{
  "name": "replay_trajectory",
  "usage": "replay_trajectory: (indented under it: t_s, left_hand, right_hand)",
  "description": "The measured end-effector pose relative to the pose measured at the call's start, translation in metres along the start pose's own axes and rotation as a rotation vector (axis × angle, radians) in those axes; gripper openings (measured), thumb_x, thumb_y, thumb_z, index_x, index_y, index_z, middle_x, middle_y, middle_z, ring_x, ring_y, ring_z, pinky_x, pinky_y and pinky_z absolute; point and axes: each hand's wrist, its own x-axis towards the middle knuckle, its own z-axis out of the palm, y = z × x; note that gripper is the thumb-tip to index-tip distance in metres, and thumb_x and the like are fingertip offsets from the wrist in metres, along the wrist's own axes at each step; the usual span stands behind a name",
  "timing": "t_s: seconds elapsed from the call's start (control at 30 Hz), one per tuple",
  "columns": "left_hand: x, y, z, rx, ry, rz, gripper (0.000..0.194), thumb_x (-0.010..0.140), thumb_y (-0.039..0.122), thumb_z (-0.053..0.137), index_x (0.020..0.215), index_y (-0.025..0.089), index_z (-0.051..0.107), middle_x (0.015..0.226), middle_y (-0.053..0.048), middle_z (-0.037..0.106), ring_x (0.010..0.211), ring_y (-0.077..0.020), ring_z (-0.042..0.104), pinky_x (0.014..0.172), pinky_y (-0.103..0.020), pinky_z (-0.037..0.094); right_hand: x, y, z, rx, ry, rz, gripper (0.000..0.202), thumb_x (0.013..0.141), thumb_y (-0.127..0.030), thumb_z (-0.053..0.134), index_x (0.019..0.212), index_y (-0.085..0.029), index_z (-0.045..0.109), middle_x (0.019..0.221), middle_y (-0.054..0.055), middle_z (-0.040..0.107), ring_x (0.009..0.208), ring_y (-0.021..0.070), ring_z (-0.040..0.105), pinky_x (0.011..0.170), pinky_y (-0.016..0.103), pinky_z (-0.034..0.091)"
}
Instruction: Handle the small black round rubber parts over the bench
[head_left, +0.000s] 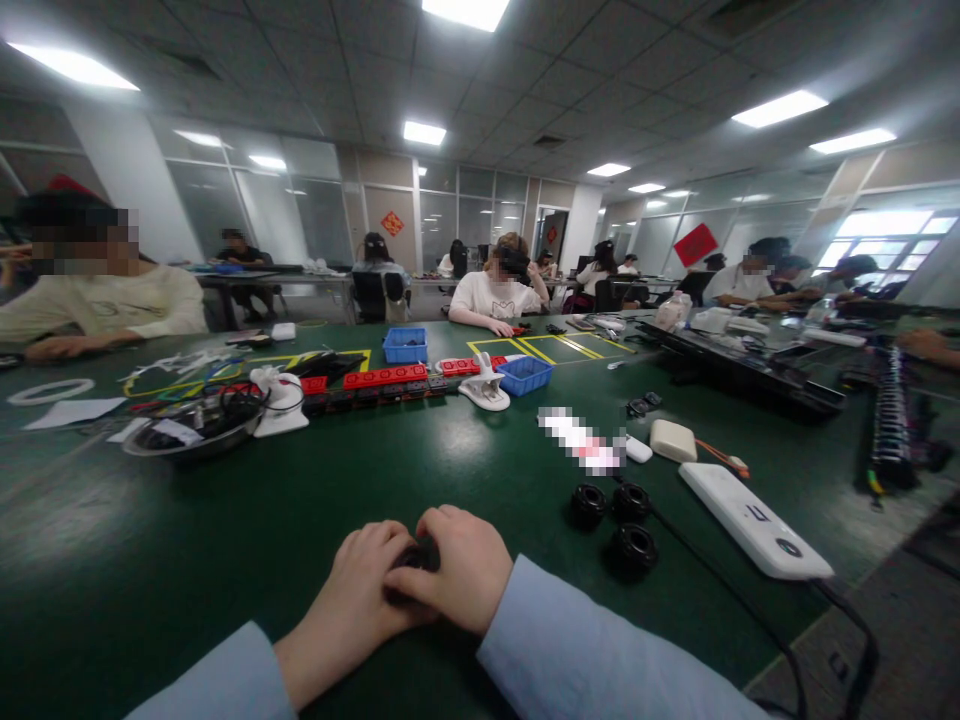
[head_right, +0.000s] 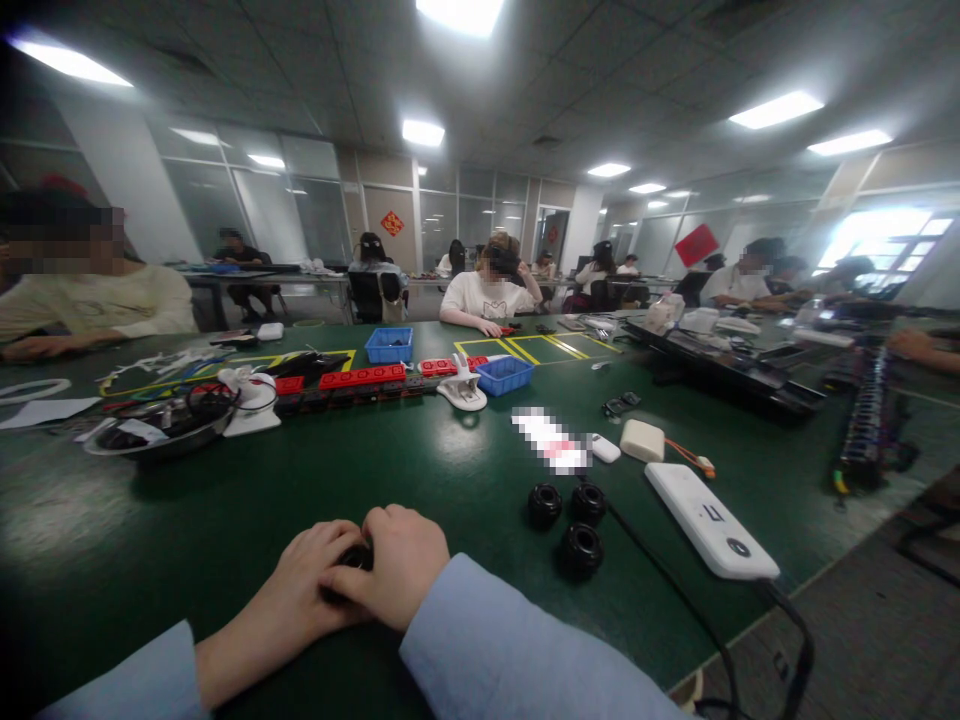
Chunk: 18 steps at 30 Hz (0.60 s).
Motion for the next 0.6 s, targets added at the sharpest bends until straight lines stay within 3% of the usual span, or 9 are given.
replay_trajectory:
  t_s: [0.23,0.47,0.6]
  left_hand:
    - [0.002,-0.004,-0.005,-0.069,-0.081,0.067,0.039,0.065,0.034,0.068,0.100,0.022,0.056,0.098,-0.004,0.058,0.092,-0.0245,0.051,0.083,-0.038,0.038]
    - [0.006,-0.008,-0.007,-0.121,-0.095,0.064,0.026,0.066,0.034,0.069,0.085,0.019,0.059,0.090,-0.003,0.060,0.087,-0.0225,0.053,0.079,-0.035,0.040]
    - [0.007,-0.009,-0.006,-0.135,-0.090,0.062,0.027,0.064,0.032,0.069,0.088,0.021,0.062,0.093,-0.003,0.061,0.089,-0.0231,0.054,0.082,-0.036,0.040]
  right_hand:
    - [0.000,0.002,0.001,-0.040,0.000,-0.089,0.028,0.075,-0.044,0.059,0.083,-0.017,0.061,0.080,0.004,0.060,0.077,0.0183,0.056,0.066,0.028,0.042]
    - [-0.001,0.003,-0.004,-0.024,-0.026,-0.139,0.028,0.076,-0.042,0.060,0.087,-0.016,0.064,0.084,0.005,0.060,0.081,0.0184,0.054,0.068,0.028,0.042]
    - [-0.002,0.003,-0.008,0.003,-0.060,-0.216,0.024,0.078,-0.031,0.058,0.095,-0.016,0.065,0.090,0.007,0.061,0.084,0.0188,0.053,0.072,0.029,0.042]
